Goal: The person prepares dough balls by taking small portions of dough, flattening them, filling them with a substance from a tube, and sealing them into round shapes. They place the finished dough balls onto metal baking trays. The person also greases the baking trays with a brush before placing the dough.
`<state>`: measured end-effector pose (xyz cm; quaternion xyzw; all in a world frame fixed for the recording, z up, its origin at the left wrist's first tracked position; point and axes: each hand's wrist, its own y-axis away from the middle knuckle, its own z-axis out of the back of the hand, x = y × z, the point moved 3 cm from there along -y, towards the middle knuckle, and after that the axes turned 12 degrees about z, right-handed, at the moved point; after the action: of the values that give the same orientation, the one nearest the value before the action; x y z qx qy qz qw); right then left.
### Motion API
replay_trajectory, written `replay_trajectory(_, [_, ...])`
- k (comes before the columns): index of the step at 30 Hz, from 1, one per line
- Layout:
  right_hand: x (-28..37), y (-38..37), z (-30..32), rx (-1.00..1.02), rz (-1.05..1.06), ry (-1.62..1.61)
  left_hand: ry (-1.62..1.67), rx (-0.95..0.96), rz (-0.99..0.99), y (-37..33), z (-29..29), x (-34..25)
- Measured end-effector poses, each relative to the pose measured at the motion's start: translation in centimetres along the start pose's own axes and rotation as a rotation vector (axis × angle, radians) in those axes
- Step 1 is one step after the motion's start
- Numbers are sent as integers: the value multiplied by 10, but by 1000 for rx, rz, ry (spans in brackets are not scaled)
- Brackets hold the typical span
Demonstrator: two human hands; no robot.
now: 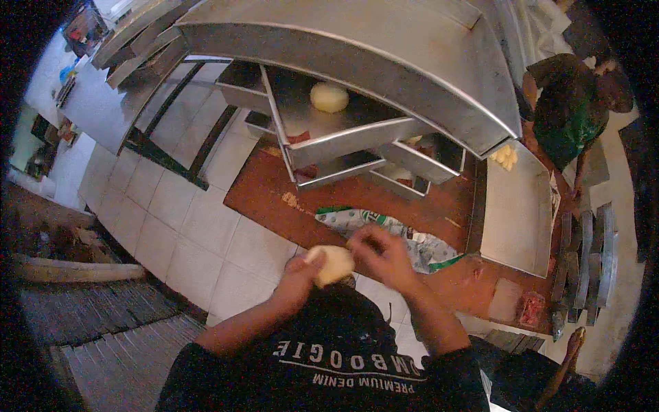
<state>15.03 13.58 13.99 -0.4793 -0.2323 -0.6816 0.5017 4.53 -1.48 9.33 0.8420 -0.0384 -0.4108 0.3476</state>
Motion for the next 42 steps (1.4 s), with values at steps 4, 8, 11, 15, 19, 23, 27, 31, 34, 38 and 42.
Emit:
replay_trajectory(4, [-22, -14, 11, -104, 220, 902, 225, -155, -88, -1, 38, -31])
replay_trajectory(8, [-39, -18, -2, 50, 48, 830, 250, -197, -198, -25, 48, -32])
replay_trajectory(11, [-50, -14, 1, -36, -57, 589, 302, -58, -252, -55, 48, -20])
replay_trajectory(15, [-58, -10, 7, -113, 62, 456, 262, -33, -202, -68, 23, -12])
replay_trajectory(19, [-61, -8, 8, -123, 36, 413, 203, -33, -198, -64, 6, -15])
replay_trajectory(23, [-56, -12, 9, -85, 35, 408, 147, -29, -234, -68, 9, -13])
replay_trajectory(27, [-66, -10, 6, -3, 32, 478, 257, 36, -250, -68, 13, -14])
replay_trajectory(31, [-51, -6, 4, 154, 68, 725, 198, -31, -380, -52, 53, -11])
replay_trajectory(34, [0, -15, 0, 46, 180, 617, 430, 121, -352, 0, 19, -47])
replay_trajectory(38, [48, -23, -4, -61, 400, 412, 225, 274, -282, 31, -24, -46])
replay_trajectory(42, [60, -24, 19, -250, 553, 368, -447, -9, -579, 38, -51, -58])
